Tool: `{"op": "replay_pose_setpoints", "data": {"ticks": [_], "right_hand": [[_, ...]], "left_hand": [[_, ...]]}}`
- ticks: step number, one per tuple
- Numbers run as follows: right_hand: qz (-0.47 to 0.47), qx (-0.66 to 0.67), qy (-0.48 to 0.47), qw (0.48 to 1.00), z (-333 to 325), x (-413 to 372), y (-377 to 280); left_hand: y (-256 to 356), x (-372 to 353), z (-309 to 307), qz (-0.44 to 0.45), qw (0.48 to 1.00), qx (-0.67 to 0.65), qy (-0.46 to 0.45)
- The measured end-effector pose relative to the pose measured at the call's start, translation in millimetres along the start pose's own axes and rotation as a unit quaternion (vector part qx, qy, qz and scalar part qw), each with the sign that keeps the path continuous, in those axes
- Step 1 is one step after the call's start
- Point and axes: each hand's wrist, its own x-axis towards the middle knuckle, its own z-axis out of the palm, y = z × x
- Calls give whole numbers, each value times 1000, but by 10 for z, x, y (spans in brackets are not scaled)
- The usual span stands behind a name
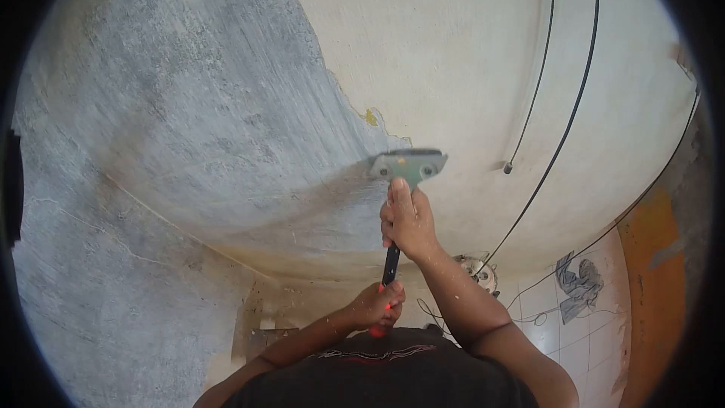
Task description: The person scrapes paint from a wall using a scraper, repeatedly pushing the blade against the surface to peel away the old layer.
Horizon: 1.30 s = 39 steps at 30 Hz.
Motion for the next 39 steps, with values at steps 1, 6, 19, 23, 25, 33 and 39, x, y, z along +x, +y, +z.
{"op": "replay_pose_setpoints", "data": {"ticks": [1, 6, 19, 23, 25, 33, 39], "right_hand": [[10, 1, -6, 1000, -19, -1, 57], [-32, 10, -46, 998, 199, 72, -441], [-54, -5, -7, 999, 259, 102, -462], [-57, -2, -25, 998, 219, 116, -445], [-35, -9, -19, 999, 134, 29, -231], [-52, -23, -25, 998, 282, 126, -442], [-29, -5, -25, 999, 113, 21, -150]], "left_hand": [[-21, -7, -4, -4, 1000, 10, 7], [440, -73, 34, 40, 999, 23, 8], [383, -50, 16, 20, 999, 26, 16], [422, -63, 47, 59, 997, 33, -26], [219, -44, 44, 26, 999, -20, -20], [450, -92, -7, 62, 997, 38, -11], [156, -33, -24, 29, 999, 7, -13]]}}
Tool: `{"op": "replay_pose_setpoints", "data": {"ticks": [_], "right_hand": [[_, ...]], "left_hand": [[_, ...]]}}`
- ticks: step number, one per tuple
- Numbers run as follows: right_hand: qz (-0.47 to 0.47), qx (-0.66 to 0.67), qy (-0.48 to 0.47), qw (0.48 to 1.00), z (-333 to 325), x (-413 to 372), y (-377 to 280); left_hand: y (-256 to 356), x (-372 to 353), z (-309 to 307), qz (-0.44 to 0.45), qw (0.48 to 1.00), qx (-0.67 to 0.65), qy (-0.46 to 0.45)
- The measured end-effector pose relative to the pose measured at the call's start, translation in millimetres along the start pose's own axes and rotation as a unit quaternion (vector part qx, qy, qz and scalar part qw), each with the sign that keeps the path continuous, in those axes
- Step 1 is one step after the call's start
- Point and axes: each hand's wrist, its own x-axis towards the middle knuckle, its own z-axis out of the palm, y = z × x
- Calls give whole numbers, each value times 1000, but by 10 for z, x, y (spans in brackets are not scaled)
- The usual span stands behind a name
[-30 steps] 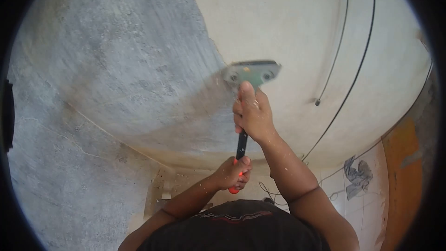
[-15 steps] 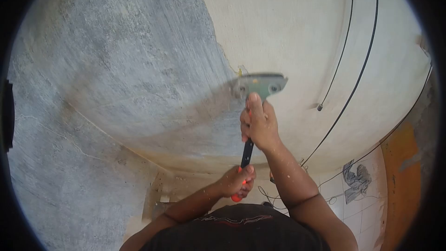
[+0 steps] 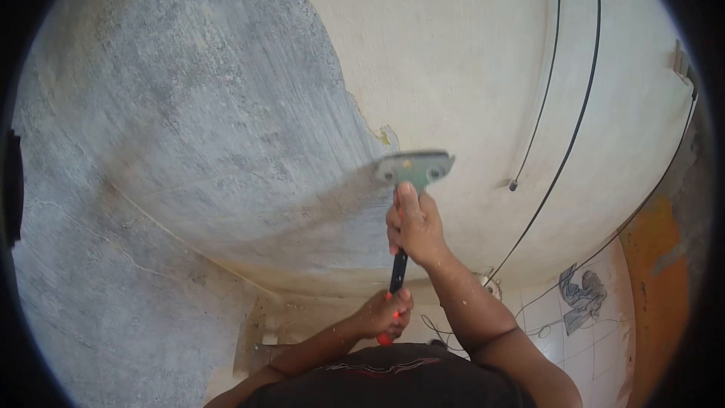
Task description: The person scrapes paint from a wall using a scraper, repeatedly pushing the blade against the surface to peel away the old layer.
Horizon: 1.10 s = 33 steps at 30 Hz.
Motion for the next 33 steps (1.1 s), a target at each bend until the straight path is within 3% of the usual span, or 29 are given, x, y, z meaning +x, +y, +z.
{"op": "replay_pose_setpoints", "data": {"ticks": [3, 8, 13, 16, 19, 22, 29, 31, 33], "right_hand": [[24, -9, 12, 1000, -20, 14, 94], [-32, -11, -1, 999, 177, 138, -321], [-32, 6, -6, 999, 43, 45, -99], [31, 5, 10, 999, -11, 11, 51], [-20, -10, -8, 1000, 107, 87, -162], [-41, -1, -14, 999, 185, 156, -348], [2, -27, 2, 1000, 8, 34, 48], [14, -25, 7, 1000, 52, 43, -20], [-41, -16, -14, 999, 178, 137, -274]], "left_hand": [[-120, -2, -30, -27, 999, -19, -8], [339, -49, 6, 29, 999, 28, 3], [97, -24, 14, 12, 1000, 7, -6], [-42, -2, -10, -18, 1000, -10, 4], [169, -21, -23, 0, 1000, 9, 14], [361, -36, -6, 33, 999, 12, -30], [-71, 19, -51, -8, 1000, -13, -13], [91, -7, -30, -3, 1000, -2, 0], [332, -37, -18, 23, 999, 23, -4]]}}
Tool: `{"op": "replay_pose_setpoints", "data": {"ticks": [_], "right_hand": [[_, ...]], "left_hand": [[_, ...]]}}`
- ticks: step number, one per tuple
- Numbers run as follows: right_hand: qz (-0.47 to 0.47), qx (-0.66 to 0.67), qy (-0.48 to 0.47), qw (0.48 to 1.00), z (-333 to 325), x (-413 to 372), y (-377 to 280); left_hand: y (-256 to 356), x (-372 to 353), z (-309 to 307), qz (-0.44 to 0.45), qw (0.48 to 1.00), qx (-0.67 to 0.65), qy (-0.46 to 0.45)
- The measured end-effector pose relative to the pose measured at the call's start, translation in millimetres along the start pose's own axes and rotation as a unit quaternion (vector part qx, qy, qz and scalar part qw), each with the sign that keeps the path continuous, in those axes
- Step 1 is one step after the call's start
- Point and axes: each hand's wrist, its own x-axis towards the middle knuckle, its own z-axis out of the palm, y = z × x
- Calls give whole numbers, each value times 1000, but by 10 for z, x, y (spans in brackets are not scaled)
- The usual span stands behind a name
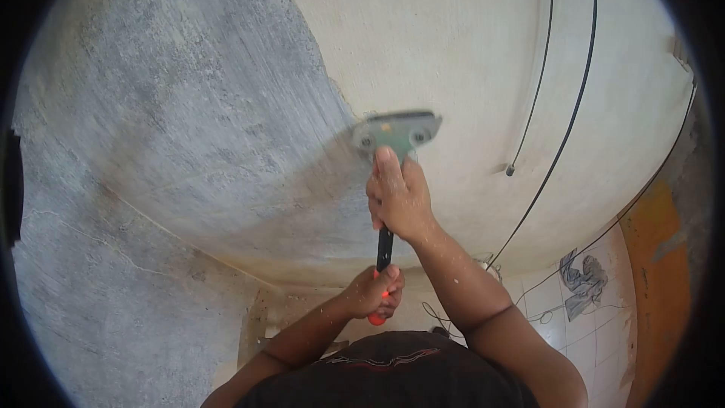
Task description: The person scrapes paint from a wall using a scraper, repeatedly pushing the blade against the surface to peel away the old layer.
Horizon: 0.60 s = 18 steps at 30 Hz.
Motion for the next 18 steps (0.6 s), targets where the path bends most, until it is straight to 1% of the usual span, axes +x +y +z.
{"op": "replay_pose_setpoints", "data": {"ticks": [4, 5, 7, 8, 9, 11, 12, 13, 15, 18], "right_hand": [[-9, 14, -12, 1000, -43, 43, 17], [5, 15, -11, 1000, -79, -4, 85], [19, 16, -9, 1000, -130, -111, 256], [43, 14, 6, 999, -150, -157, 346], [68, 11, 19, 997, -133, -167, 348], [66, 8, 22, 998, -72, -130, 265], [42, 9, 15, 999, -12, -75, 124], [17, 11, 8, 1000, 38, -17, 4], [5, 25, 0, 1000, 71, 36, -66], [-17, 12, 0, 1000, 13, 15, 38]], "left_hand": [[-2, 17, -9, 2, 1000, 6, 4], [-92, 25, -12, 3, 1000, 7, 3], [-331, 38, 3, -24, 999, -29, -7], [-431, 36, 16, -30, 999, -35, 3], [-409, 45, 3, -27, 999, -35, 3], [-339, 34, -4, -26, 999, -24, 23], [-206, 26, -7, -29, 999, -21, 40], [-50, -2, -11, -18, 999, -4, 30], [87, -26, 25, -3, 1000, -16, -11], [-48, 13, 3, -13, 1000, -23, 6]]}}
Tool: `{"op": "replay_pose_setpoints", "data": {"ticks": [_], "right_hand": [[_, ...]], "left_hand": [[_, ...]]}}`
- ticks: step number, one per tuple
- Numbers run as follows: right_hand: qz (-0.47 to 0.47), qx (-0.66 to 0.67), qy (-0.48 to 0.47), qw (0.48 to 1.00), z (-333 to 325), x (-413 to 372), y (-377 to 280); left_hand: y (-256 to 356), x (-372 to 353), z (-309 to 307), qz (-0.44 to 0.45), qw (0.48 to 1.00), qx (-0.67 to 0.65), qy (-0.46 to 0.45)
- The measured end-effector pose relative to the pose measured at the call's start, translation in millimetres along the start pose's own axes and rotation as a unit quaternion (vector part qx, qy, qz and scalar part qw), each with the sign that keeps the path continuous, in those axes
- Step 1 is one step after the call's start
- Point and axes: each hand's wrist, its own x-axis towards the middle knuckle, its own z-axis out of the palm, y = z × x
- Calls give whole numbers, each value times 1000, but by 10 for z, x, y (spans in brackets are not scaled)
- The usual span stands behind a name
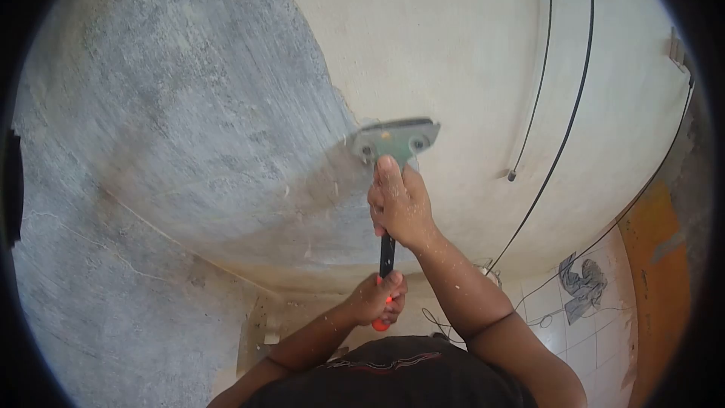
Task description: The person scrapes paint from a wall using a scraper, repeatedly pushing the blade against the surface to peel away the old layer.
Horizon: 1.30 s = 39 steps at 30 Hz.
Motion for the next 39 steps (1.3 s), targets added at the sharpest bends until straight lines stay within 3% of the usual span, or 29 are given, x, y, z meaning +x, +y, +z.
{"op": "replay_pose_setpoints", "data": {"ticks": [5, 7, 9, 11, 16, 18, 20, 23, 25, 27, 33, 39], "right_hand": [[85, -3, 33, 996, -154, -200, 319], [76, -23, 22, 997, -88, -143, 173], [3, -4, 1, 1000, 5, 12, -44], [1, -1, -4, 1000, 116, 125, -277], [9, -15, -16, 1000, -54, -27, 30], [82, -32, 7, 996, -144, -170, 244], [83, -28, 13, 996, -149, -148, 287], [73, -25, 13, 997, -70, -47, 125], [15, 9, -1, 1000, 36, 43, -99], [16, 4, 9, 1000, 57, 19, -143], [76, -21, 25, 997, -168, -158, 252], [7, -17, 36, 999, -20, -16, 18]], "left_hand": [[-334, 40, 55, -32, 999, -33, -5], [-266, 56, 25, -41, 999, -28, 17], [23, 32, -3, -17, 1000, -20, 5], [305, -46, 53, 34, 999, 1, -8], [-113, 58, 82, 7, 999, -34, 15], [-325, 90, 27, -20, 998, -56, 32], [-433, 108, -17, -42, 998, -32, 32], [-94, 21, -3, -22, 998, 17, 60], [74, 12, -8, -6, 999, 16, 37], [178, -14, 32, 8, 1000, 13, 8], [-263, 64, 17, -29, 999, -15, 3], [49, 52, -76, -1, 999, 37, 9]]}}
